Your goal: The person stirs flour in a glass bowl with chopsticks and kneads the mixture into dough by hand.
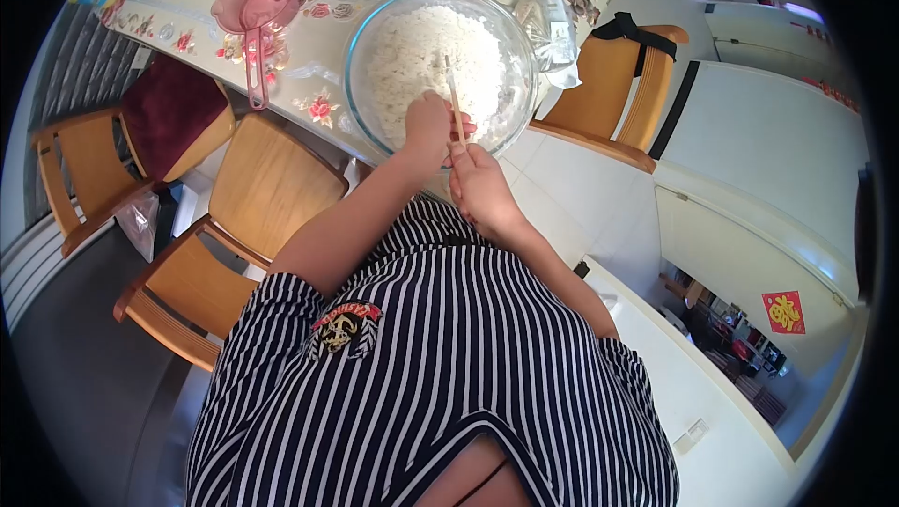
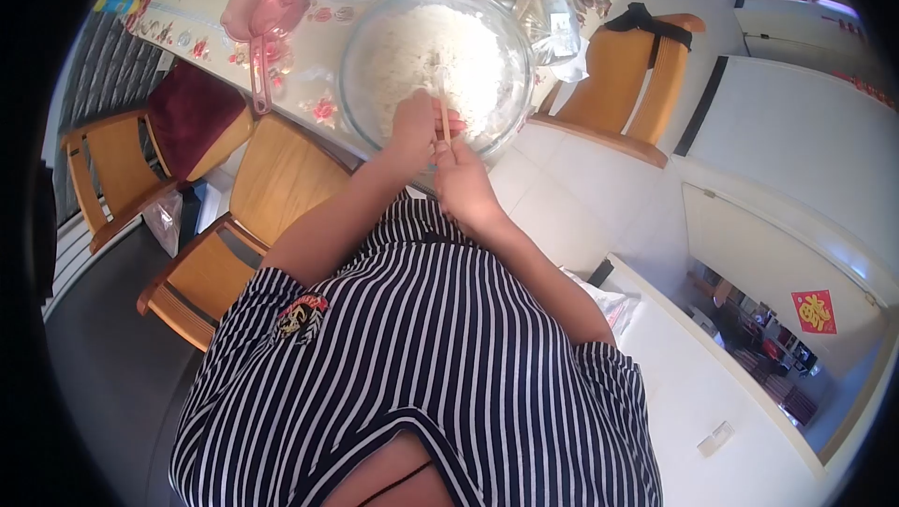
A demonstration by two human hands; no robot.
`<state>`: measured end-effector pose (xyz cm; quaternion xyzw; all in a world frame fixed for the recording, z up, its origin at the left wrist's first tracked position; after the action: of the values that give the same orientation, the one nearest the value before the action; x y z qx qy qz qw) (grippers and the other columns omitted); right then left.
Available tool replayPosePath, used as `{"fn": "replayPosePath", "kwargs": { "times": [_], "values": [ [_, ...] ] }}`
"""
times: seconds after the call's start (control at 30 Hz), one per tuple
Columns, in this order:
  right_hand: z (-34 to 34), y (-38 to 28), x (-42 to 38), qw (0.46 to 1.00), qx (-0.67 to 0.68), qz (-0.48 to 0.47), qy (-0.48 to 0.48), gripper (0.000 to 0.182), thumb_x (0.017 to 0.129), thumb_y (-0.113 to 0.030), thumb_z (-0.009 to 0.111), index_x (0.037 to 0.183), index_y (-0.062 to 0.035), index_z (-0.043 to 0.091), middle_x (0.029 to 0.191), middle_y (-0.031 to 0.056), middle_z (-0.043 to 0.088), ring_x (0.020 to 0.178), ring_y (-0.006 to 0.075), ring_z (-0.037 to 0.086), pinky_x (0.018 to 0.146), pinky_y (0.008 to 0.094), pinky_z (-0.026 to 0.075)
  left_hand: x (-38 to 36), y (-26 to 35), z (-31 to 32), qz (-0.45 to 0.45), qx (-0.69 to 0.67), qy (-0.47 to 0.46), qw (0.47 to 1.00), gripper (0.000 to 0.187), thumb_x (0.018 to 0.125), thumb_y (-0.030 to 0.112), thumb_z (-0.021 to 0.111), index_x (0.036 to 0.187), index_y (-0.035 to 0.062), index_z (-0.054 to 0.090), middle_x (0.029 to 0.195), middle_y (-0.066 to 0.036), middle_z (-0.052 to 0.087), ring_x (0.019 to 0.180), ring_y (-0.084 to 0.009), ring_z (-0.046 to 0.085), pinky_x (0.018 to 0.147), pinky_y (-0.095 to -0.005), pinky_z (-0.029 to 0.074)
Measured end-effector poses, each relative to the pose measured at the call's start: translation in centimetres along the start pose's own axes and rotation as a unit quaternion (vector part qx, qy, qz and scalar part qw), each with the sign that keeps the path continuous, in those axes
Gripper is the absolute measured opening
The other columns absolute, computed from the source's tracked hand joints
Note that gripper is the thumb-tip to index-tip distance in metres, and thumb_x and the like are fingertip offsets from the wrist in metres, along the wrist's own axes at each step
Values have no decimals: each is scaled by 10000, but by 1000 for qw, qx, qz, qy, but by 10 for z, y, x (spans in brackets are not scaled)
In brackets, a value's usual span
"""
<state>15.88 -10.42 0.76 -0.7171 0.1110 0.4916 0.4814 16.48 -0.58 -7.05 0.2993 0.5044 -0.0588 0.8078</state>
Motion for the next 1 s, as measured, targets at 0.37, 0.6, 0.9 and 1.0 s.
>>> {"fn": "replayPosePath", "kwargs": {
  "times": [0.37,0.6,0.9,1.0],
  "values": [
    [-29,-3,-32,997,-75,-11,-26,288,1083,-284,435,1048,-23,551,597,23,484,428,151,441,409,310,382,46,21,-6,47,-62,-23,997,385,1074,255,329,1013,-57,547,975,-258,691,880,-349,733,756,-431,611],
    [-48,-59,-7,817,-443,-302,211,383,1017,-175,500,1378,-59,556,922,212,684,838,360,699,788,487,552,24,40,-16,123,8,20,992,500,1071,415,426,944,4,681,923,-91,660,837,-196,626,793,-348,509],
    [-7,-59,8,757,-604,-216,127,594,918,-68,509,1502,-63,404,1007,249,684,853,441,697,758,508,572,19,21,1,152,87,39,984,419,1056,374,425,957,48,669,884,-77,606,809,-182,546,773,-363,459],
    [0,-62,-11,755,-617,-209,79,583,919,-71,510,1493,-47,413,1009,243,694,840,432,703,748,502,576,42,28,-19,162,115,63,978,377,1047,342,425,935,61,650,897,-93,630,821,-192,572,750,-366,455]
  ]
}}
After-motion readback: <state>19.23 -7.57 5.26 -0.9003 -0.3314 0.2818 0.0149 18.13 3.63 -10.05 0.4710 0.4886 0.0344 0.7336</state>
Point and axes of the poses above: each hand's wrist, its own x-axis towards the middle knuckle, its own z-axis out of the palm, y = z × x, the point moved 10 cm from there along x, towards the middle knuckle
